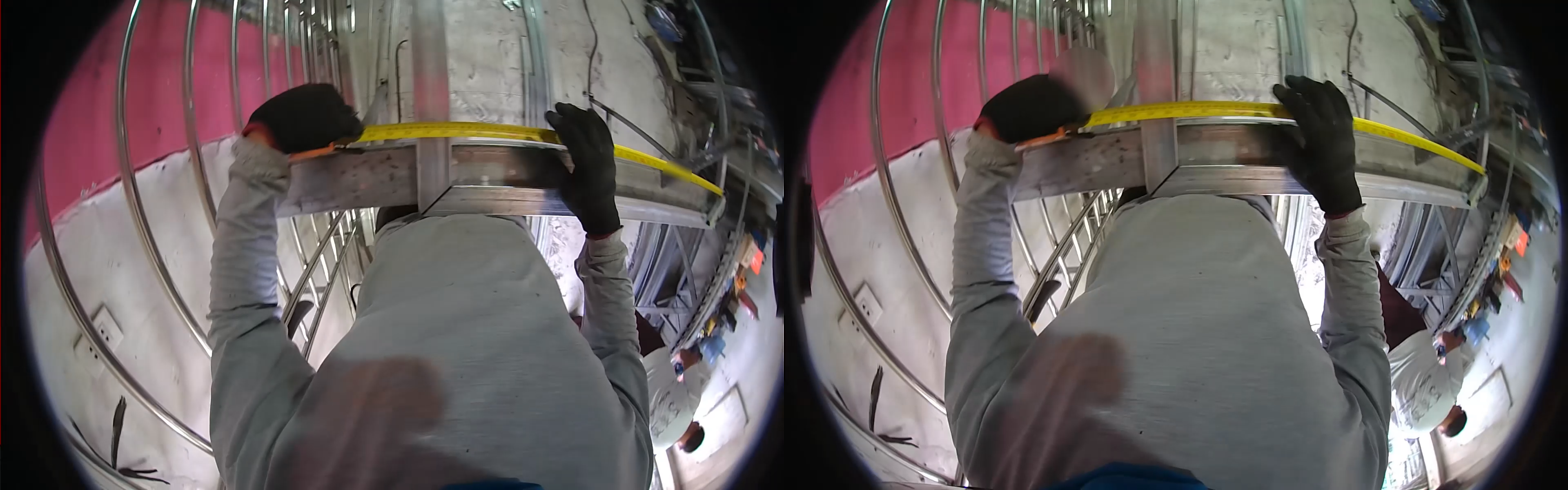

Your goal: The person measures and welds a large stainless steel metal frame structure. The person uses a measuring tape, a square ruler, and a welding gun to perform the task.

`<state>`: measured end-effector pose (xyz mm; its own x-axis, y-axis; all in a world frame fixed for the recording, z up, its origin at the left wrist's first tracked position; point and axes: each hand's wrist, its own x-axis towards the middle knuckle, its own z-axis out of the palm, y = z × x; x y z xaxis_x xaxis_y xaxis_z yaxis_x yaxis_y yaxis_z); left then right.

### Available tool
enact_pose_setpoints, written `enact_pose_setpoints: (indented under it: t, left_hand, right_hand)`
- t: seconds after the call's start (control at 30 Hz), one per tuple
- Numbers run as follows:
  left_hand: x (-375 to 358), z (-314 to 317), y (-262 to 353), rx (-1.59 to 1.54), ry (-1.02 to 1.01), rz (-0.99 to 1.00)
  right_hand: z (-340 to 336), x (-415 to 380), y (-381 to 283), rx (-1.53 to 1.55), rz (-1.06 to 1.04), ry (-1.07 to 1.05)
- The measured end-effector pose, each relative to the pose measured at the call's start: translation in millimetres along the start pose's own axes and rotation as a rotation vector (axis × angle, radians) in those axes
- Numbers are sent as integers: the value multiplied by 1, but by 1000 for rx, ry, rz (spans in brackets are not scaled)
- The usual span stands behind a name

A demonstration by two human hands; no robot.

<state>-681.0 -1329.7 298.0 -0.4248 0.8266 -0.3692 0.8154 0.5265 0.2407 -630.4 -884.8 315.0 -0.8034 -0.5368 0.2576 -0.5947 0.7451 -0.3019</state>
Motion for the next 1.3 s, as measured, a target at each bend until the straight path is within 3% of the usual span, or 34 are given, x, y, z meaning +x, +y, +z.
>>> enact_pose_setpoints:
  t: [0.2,0.27,0.6,0.7,1.0,1.07,1.1,1.2,1.3]
  left_hand:
    - [3,-1,-5,-6,-16,-47]
    - [9,-3,-7,78,-151,-27]
    - [7,7,-15,17,-78,1]
    - [10,6,-14,-8,-145,-32]
    - [45,-11,10,-90,25,38]
    - [60,-13,12,-273,-30,-102]
    - [62,-11,14,25,48,101]
    - [72,-15,17,23,-101,13]
    - [69,-12,10,15,-46,86]
  right_hand:
    - [48,52,-55,185,-202,-166]
    - [62,56,-60,193,-202,-167]
    - [71,59,-56,145,-177,-161]
    - [73,58,-55,149,-176,-161]
    - [71,60,-51,146,-214,-164]
    - [73,59,-50,134,-213,-166]
    - [76,59,-49,137,-219,-150]
    - [78,55,-50,143,-205,-127]
    - [78,54,-52,124,-188,-120]
